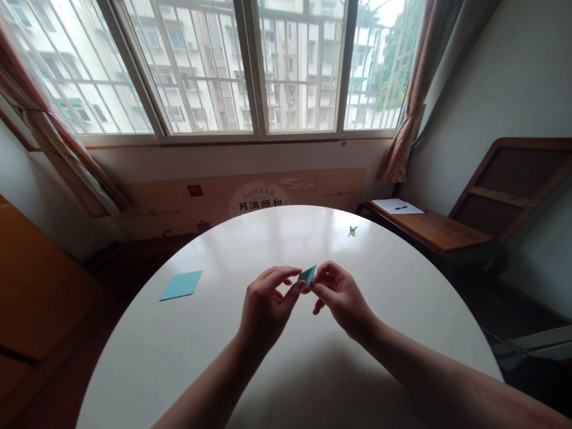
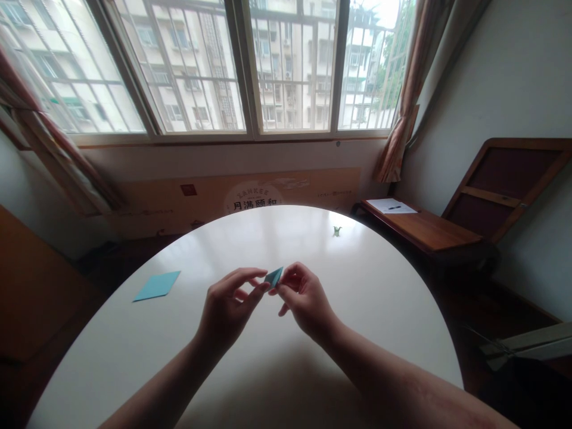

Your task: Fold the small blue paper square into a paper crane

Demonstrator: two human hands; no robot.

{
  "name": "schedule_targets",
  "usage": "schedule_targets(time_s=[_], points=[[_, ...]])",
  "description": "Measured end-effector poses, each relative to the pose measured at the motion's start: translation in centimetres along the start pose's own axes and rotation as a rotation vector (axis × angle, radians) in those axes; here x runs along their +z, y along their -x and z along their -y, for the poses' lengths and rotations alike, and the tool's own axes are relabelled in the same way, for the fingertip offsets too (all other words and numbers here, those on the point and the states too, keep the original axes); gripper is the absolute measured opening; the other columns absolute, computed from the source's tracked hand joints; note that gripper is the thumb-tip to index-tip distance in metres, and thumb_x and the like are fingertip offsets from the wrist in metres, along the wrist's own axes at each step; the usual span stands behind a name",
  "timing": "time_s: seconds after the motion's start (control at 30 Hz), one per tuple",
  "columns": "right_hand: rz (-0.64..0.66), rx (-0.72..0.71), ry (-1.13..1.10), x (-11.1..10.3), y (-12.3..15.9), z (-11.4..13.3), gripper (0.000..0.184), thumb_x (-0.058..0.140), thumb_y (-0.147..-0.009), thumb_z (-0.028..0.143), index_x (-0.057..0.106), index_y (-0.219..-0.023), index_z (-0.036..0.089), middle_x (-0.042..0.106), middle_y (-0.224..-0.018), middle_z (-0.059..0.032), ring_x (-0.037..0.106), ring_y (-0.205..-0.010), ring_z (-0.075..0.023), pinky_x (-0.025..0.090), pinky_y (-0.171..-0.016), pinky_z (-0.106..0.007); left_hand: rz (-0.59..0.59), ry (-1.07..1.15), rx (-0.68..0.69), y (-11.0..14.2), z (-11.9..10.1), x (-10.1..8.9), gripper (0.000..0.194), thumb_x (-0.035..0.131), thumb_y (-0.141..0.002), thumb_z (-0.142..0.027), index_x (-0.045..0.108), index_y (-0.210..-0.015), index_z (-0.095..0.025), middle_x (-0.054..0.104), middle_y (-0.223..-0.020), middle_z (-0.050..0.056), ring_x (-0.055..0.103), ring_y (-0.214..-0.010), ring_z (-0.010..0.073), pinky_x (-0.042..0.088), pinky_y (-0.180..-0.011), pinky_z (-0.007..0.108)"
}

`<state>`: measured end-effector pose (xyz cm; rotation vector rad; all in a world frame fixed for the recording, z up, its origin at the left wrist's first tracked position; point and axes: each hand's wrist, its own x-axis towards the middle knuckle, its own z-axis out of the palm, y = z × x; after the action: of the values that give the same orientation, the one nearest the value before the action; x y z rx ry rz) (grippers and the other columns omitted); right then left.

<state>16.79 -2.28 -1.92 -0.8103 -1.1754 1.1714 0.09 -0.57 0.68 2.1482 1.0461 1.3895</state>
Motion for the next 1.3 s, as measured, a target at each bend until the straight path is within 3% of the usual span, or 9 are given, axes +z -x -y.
schedule_targets(time_s=[0.1, 0.2, 0.47, 0.67, 1.07, 1.3], points=[[0.005, 0.009, -0.012, 0.1, 0.2, 0.1, 0.029, 0.075, -0.082, 0.036, 0.051, -0.085, 0.020, 0.069, -0.082, -0.0027, 0.071, -0.083, -0.0215, 0.053, -0.046, -0.021, -0.026, 0.001, -0.052, 0.1, 0.1, 0.0, 0.018, 0.072, -0.086, -0.026, 0.074, -0.102, -0.020, 0.075, -0.095, 0.007, 0.070, -0.072, 0.0179, 0.053, -0.051, 0.023], [0.000, 0.040, -0.038, 0.3, 0.4, 0.4, 0.032, 0.076, -0.082, 0.039, 0.051, -0.088, 0.020, 0.069, -0.083, -0.0032, 0.072, -0.083, -0.0232, 0.053, -0.045, -0.022, -0.022, -0.002, -0.045, 0.1, 0.1, 0.0, 0.010, 0.072, -0.086, -0.025, 0.076, -0.095, -0.021, 0.075, -0.091, 0.005, 0.068, -0.069, 0.0171, 0.051, -0.050, 0.023], [0.017, 0.143, -0.092, 0.5, 0.6, 0.9, 0.062, 0.081, -0.078, 0.042, 0.053, -0.129, 0.022, 0.073, -0.097, -0.0088, 0.071, -0.098, -0.0288, 0.055, -0.050, -0.024, -0.080, 0.033, -0.039, 0.0, -0.3, -0.1, 0.008, 0.072, -0.084, -0.022, 0.078, -0.090, -0.022, 0.077, -0.087, 0.005, 0.070, -0.072, 0.0180, 0.050, -0.051, 0.022], [0.030, 0.129, -0.034, 0.4, 0.4, 0.7, 0.035, 0.079, -0.078, 0.048, 0.074, -0.093, 0.017, 0.072, -0.091, -0.0101, 0.069, -0.092, -0.0263, 0.053, -0.049, -0.022, -0.093, 0.044, -0.018, 0.2, -0.4, -0.1, 0.008, 0.073, -0.083, -0.023, 0.078, -0.089, -0.022, 0.075, -0.080, 0.004, 0.068, -0.066, 0.0173, 0.052, -0.050, 0.023], [-0.038, 0.252, -0.147, 1.1, 0.9, 0.9, 0.035, 0.084, -0.073, 0.047, 0.076, -0.091, 0.018, 0.068, -0.091, -0.0084, 0.063, -0.089, -0.0223, 0.049, -0.051, -0.021, -0.120, -0.200, 0.241, 0.0, 0.3, -0.1, 0.008, 0.071, -0.088, -0.023, 0.079, -0.090, -0.023, 0.075, -0.091, 0.007, 0.069, -0.080, 0.0200, 0.056, -0.055, 0.025], [-0.074, 0.271, -0.183, 1.6, 0.8, 1.0, 0.035, 0.084, -0.071, 0.047, 0.076, -0.089, 0.018, 0.066, -0.089, -0.0077, 0.060, -0.086, -0.0203, 0.047, -0.050, -0.020, -0.107, -0.312, 0.241, -0.1, -0.2, -0.2, 0.011, 0.066, -0.090, -0.025, 0.078, -0.091, -0.025, 0.077, -0.092, 0.006, 0.070, -0.083, 0.0224, 0.060, -0.066, 0.031]])
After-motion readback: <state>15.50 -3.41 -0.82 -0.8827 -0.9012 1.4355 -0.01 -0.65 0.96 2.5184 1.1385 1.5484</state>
